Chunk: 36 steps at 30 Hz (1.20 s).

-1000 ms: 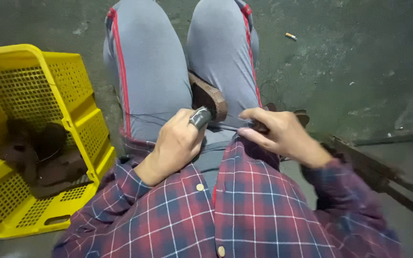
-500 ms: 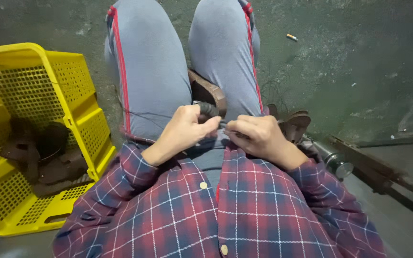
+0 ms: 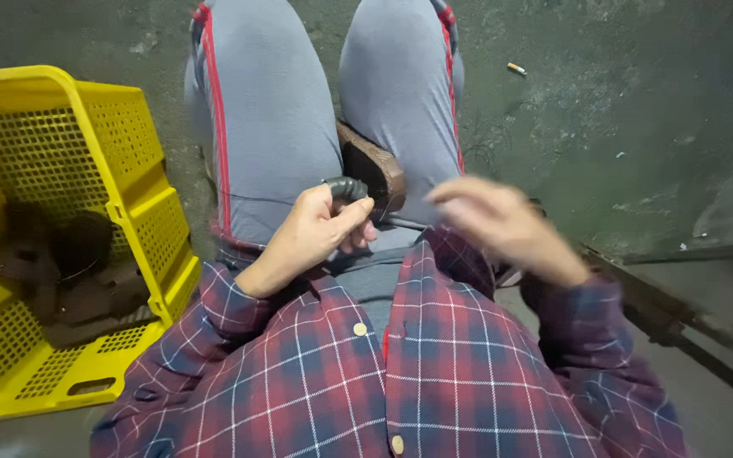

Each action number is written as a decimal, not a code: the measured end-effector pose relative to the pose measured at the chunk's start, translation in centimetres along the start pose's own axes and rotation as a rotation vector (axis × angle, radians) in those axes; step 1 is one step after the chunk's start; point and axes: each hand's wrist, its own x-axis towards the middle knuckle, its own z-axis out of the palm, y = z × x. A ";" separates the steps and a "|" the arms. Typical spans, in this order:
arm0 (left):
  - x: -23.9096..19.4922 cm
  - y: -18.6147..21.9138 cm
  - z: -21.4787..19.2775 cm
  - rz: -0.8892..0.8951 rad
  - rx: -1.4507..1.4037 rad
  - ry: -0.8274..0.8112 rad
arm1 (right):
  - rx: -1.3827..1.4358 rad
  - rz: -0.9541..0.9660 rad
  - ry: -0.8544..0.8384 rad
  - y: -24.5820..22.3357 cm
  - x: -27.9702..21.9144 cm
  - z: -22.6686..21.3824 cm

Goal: The person sits on the floor and sews a brown sandal using a needle and thread. They repeatedly pull the thread through the sandal's sole and strap, tightening the stitches by hand. A yellow basket with other sandals is visible nearby.

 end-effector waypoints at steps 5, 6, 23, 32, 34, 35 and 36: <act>-1.4 1.7 0.0 0.171 0.085 0.112 | 0.557 0.021 0.834 6.0 -0.6 -12.5; -1.7 2.2 0.0 0.444 0.227 0.171 | 0.808 -0.166 0.670 14.7 -3.0 -17.4; 1.0 2.3 -1.8 0.479 -0.106 -0.053 | -0.068 0.029 -0.221 2.2 5.1 0.6; 9.6 6.4 -1.6 0.275 -0.749 -0.018 | 0.387 0.394 -0.246 0.0 6.4 1.4; 11.5 6.1 -1.5 0.306 -0.680 0.031 | 0.340 0.349 -0.230 0.4 6.5 1.6; 11.8 6.0 -1.8 0.305 -0.683 0.030 | 0.339 0.352 -0.229 -0.1 6.6 1.5; 12.0 5.8 -2.0 0.285 -0.701 0.050 | 0.334 0.348 -0.214 -0.5 6.7 1.5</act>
